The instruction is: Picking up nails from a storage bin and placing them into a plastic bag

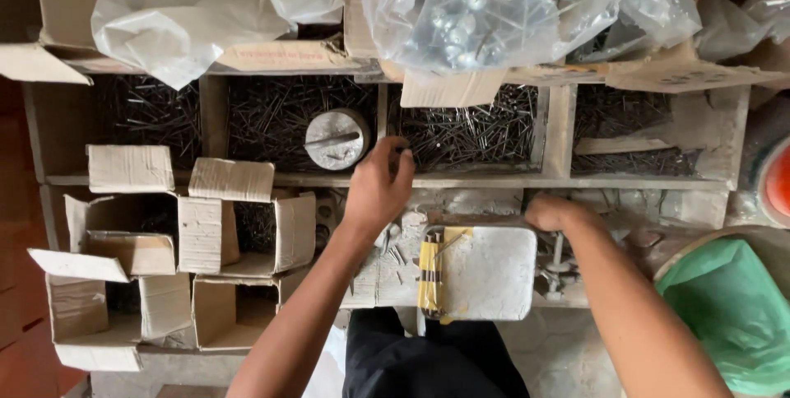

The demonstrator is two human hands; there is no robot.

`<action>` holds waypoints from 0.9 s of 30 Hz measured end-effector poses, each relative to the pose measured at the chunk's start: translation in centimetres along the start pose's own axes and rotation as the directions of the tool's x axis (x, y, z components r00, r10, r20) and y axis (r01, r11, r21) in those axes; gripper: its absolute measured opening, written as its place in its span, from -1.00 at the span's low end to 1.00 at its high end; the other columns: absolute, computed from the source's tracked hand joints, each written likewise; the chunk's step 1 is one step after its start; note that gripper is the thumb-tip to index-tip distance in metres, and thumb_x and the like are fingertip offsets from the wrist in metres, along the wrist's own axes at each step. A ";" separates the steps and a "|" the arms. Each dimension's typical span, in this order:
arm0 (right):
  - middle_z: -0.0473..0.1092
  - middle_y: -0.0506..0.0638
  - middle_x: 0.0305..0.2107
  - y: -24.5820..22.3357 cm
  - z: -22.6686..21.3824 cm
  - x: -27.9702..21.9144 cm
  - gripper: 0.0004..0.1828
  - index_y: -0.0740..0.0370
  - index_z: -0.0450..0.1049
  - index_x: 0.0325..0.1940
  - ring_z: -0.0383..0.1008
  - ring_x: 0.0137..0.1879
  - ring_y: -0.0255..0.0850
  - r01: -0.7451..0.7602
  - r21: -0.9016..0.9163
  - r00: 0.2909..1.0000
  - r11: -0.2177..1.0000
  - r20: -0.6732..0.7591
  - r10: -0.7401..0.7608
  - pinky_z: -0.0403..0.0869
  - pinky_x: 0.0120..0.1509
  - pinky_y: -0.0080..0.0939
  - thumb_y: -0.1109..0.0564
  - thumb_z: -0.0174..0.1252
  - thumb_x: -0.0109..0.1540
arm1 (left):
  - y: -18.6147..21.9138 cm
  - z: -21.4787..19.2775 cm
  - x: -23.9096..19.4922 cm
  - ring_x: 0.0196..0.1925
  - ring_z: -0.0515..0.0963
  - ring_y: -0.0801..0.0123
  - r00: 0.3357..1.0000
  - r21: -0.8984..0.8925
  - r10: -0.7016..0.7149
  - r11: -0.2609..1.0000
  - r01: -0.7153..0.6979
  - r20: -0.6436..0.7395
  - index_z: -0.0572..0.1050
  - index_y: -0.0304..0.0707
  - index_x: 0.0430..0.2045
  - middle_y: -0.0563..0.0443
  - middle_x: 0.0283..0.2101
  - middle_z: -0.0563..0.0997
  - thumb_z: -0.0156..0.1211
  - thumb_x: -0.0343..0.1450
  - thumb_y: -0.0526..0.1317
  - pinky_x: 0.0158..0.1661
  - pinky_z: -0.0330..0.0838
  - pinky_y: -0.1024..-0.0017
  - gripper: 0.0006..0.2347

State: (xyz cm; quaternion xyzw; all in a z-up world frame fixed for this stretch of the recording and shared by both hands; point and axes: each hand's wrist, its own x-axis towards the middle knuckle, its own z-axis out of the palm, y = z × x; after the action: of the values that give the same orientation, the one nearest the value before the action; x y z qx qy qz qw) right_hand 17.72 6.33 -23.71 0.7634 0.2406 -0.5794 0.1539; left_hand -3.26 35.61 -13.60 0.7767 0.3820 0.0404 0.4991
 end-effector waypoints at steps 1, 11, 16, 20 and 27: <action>0.61 0.29 -0.12 -1.0 -1.3 -1.7 -0.34 0.30 0.71 -0.15 0.58 0.16 0.16 -0.003 -0.002 1.000 1.000 0.005 0.003 0.54 0.23 0.11 -0.30 0.05 0.10 | -1.3 1.3 -1.1 -0.30 0.71 -0.09 1.000 -0.004 -0.005 1.000 0.005 0.002 0.50 -0.13 -0.07 -0.12 -0.37 0.71 0.01 0.50 -0.11 -0.29 0.59 0.00 -0.78; 0.26 -0.04 0.36 -11.4 -10.1 -20.6 -0.47 0.05 0.48 0.24 0.25 0.45 0.00 -0.017 -0.100 0.980 0.995 -0.199 -0.004 0.12 0.59 0.33 -0.08 -0.23 0.32 | -8.1 5.5 -11.6 -0.32 0.66 0.08 0.986 -0.209 -0.164 0.965 0.157 -0.014 0.58 -0.25 -0.18 -0.17 -0.27 0.65 0.06 0.46 -0.23 -0.27 0.56 0.25 -0.82; 0.33 0.21 0.16 -13.1 -7.2 -26.8 -0.67 0.32 0.39 0.18 0.36 0.30 0.02 0.581 0.088 0.581 0.809 -0.742 -0.336 0.34 0.42 0.05 0.12 -0.13 0.43 | -10.0 4.7 -16.6 -0.39 0.61 0.26 0.946 -0.241 -0.323 0.922 0.303 -0.044 0.57 -0.22 -0.28 -0.04 -0.31 0.68 0.03 0.47 -0.14 -0.29 0.43 0.29 -0.80; 0.35 0.09 0.35 -11.6 0.2 -31.2 -0.63 0.20 0.45 0.31 0.43 0.37 -0.04 0.842 0.370 0.251 -0.392 -0.913 -0.323 0.54 0.50 0.30 0.03 -0.06 0.50 | -12.0 4.9 -18.2 -0.39 0.64 0.29 0.871 -0.337 -0.491 0.814 0.473 0.037 0.59 -0.23 -0.22 -0.06 -0.37 0.67 0.04 0.48 -0.16 -0.30 0.52 0.33 -0.80; 0.36 0.06 0.31 -2.6 10.7 -37.9 -0.60 0.16 0.44 0.32 0.43 0.34 -0.08 0.904 0.381 0.361 -0.196 -0.923 -0.133 0.51 0.45 0.22 -0.04 -0.07 0.51 | -4.6 6.1 -16.3 -0.18 0.63 0.12 0.927 0.270 0.279 0.940 -0.209 -0.252 0.62 -0.06 -0.18 0.02 -0.22 0.53 0.34 0.38 -0.15 -0.17 0.56 0.29 -0.82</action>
State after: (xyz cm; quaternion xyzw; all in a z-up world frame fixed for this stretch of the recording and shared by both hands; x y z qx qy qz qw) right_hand -0.46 -4.12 9.76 0.5838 0.1842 -0.2998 -0.7317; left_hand -14.56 21.66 -15.15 0.8586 0.3521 0.1684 0.3325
